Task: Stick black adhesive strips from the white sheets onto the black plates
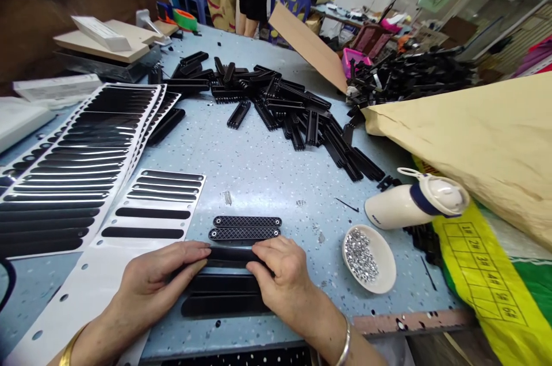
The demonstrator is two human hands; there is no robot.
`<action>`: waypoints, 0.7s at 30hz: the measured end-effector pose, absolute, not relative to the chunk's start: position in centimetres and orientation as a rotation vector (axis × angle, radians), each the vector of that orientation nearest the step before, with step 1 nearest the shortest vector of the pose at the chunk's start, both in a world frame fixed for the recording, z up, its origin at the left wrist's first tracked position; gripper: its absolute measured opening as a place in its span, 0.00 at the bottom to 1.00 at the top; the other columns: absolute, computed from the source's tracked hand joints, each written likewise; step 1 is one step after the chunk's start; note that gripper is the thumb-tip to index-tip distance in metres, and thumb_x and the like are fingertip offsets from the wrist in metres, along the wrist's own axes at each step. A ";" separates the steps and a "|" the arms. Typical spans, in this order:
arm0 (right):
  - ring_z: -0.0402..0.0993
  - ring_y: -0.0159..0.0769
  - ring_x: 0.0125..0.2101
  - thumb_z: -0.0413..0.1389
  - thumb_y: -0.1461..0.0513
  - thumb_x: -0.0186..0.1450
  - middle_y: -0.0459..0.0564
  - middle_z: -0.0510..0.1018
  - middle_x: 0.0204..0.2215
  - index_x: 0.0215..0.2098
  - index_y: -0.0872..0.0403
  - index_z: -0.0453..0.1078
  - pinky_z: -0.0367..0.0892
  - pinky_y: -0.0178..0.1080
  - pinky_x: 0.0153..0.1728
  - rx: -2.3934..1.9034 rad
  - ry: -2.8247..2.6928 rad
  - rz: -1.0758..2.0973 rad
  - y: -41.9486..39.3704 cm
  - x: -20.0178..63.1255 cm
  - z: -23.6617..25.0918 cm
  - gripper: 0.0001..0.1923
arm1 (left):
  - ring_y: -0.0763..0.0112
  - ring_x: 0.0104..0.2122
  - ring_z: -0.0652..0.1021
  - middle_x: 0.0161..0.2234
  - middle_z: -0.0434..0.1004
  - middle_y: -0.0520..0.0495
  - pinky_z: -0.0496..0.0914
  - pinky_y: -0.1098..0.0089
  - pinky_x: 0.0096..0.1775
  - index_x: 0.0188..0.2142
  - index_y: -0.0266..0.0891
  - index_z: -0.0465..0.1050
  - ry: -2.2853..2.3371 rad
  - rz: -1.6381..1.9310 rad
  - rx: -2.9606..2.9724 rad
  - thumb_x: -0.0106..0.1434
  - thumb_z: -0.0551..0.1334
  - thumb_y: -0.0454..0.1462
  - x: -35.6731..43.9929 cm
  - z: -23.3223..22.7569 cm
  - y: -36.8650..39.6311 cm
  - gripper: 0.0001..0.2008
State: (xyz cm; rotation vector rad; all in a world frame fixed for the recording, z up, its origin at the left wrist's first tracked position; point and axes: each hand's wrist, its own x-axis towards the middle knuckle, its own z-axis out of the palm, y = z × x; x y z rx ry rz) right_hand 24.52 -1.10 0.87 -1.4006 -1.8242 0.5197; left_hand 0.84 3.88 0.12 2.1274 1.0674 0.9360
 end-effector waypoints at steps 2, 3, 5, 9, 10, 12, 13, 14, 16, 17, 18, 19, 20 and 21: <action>0.78 0.41 0.32 0.60 0.65 0.63 0.53 0.83 0.33 0.40 0.55 0.79 0.76 0.45 0.33 -1.407 -1.779 0.539 -1.1 24.4 0.8 0.09 | 0.69 0.35 0.84 0.36 0.85 0.51 0.79 0.70 0.40 0.39 0.44 0.79 1.076 0.932 2.126 0.63 0.61 0.33 0.8 0.0 3.9 0.08; 0.78 0.41 0.32 0.61 0.65 0.62 0.53 0.83 0.33 0.40 0.55 0.79 0.76 0.45 0.33 -1.413 -1.749 0.560 -1.2 24.4 0.8 0.09 | 0.69 0.35 0.84 0.36 0.85 0.51 0.79 0.70 0.39 0.39 0.44 0.79 1.077 0.928 2.127 0.63 0.61 0.33 0.8 0.0 3.9 0.08; 0.79 0.41 0.32 0.61 0.66 0.61 0.53 0.83 0.33 0.39 0.55 0.80 0.76 0.46 0.34 -1.420 -1.686 0.609 -1.2 24.4 0.7 0.09 | 0.69 0.35 0.84 0.36 0.85 0.51 0.79 0.70 0.39 0.39 0.44 0.79 1.075 0.928 2.131 0.63 0.61 0.33 0.8 0.0 3.9 0.08; 0.80 0.40 0.34 0.62 0.67 0.60 0.53 0.84 0.34 0.40 0.54 0.80 0.77 0.46 0.35 -1.403 -1.604 0.675 -1.3 24.4 0.5 0.10 | 0.69 0.35 0.84 0.36 0.85 0.51 0.79 0.70 0.40 0.39 0.44 0.79 1.075 0.926 2.134 0.63 0.61 0.33 0.7 0.0 3.9 0.08; 0.80 0.40 0.34 0.62 0.67 0.60 0.53 0.84 0.34 0.40 0.53 0.80 0.78 0.45 0.36 -1.398 -1.596 0.682 -1.4 24.4 0.5 0.10 | 0.69 0.35 0.84 0.36 0.85 0.51 0.79 0.70 0.39 0.39 0.44 0.79 1.078 0.923 2.134 0.63 0.62 0.33 0.6 0.0 3.9 0.08; 0.80 0.40 0.34 0.61 0.67 0.60 0.52 0.84 0.35 0.41 0.52 0.80 0.78 0.45 0.36 -1.399 -1.595 0.687 -1.4 24.5 0.5 0.10 | 0.68 0.35 0.84 0.36 0.85 0.52 0.79 0.70 0.40 0.38 0.45 0.80 1.088 0.918 2.128 0.63 0.62 0.34 0.6 -0.1 3.9 0.08; 0.80 0.40 0.34 0.61 0.67 0.61 0.52 0.84 0.35 0.41 0.52 0.80 0.78 0.45 0.36 -1.404 -1.602 0.681 -1.4 24.4 0.5 0.10 | 0.68 0.35 0.84 0.36 0.85 0.52 0.79 0.70 0.40 0.38 0.45 0.80 1.095 0.916 2.123 0.62 0.62 0.34 0.6 -0.2 3.9 0.08; 0.80 0.40 0.35 0.61 0.66 0.61 0.53 0.84 0.35 0.41 0.52 0.80 0.78 0.45 0.36 -1.411 -1.614 0.672 -1.4 24.4 0.5 0.10 | 0.68 0.35 0.84 0.36 0.85 0.52 0.79 0.69 0.40 0.38 0.45 0.80 1.099 0.916 2.118 0.62 0.62 0.34 0.7 -0.2 3.9 0.08; 0.80 0.40 0.35 0.61 0.66 0.61 0.53 0.83 0.35 0.41 0.53 0.79 0.78 0.46 0.37 -1.420 -1.640 0.647 -1.4 24.4 0.5 0.10 | 0.67 0.35 0.84 0.36 0.85 0.52 0.80 0.69 0.40 0.39 0.46 0.80 1.103 0.913 2.106 0.62 0.62 0.34 0.7 -0.2 4.0 0.08; 0.80 0.40 0.34 0.61 0.66 0.61 0.53 0.83 0.34 0.41 0.53 0.79 0.77 0.46 0.36 -1.420 -1.651 0.636 -1.3 24.4 0.5 0.10 | 0.67 0.35 0.84 0.36 0.85 0.52 0.80 0.69 0.40 0.38 0.46 0.80 1.101 0.915 2.103 0.62 0.62 0.34 0.8 -0.2 4.0 0.08; 0.80 0.40 0.34 0.61 0.66 0.60 0.53 0.83 0.34 0.41 0.54 0.79 0.77 0.46 0.36 -1.420 -1.660 0.628 -1.3 24.5 0.5 0.11 | 0.68 0.34 0.84 0.36 0.85 0.52 0.80 0.69 0.39 0.38 0.46 0.80 1.096 0.919 2.102 0.62 0.62 0.34 0.9 -0.1 4.1 0.08; 0.80 0.41 0.34 0.61 0.66 0.60 0.53 0.83 0.34 0.42 0.54 0.79 0.77 0.46 0.36 -1.423 -1.665 0.621 -1.4 24.7 0.5 0.11 | 0.68 0.34 0.84 0.36 0.85 0.52 0.80 0.69 0.39 0.38 0.46 0.80 1.093 0.922 2.101 0.62 0.62 0.35 0.9 0.1 4.1 0.08; 0.80 0.41 0.35 0.61 0.66 0.59 0.53 0.83 0.35 0.43 0.55 0.78 0.77 0.46 0.37 -1.431 -1.665 0.612 -1.4 24.9 0.6 0.13 | 0.68 0.34 0.84 0.36 0.85 0.52 0.80 0.70 0.39 0.38 0.46 0.80 1.091 0.925 2.100 0.62 0.62 0.35 1.0 0.2 4.1 0.08; 0.80 0.41 0.35 0.61 0.66 0.59 0.54 0.83 0.35 0.44 0.55 0.78 0.77 0.46 0.37 -1.441 -1.662 0.600 -1.6 25.2 0.6 0.14 | 0.68 0.33 0.84 0.35 0.85 0.52 0.80 0.70 0.38 0.37 0.46 0.80 1.092 0.929 2.099 0.62 0.62 0.35 1.0 0.3 4.2 0.08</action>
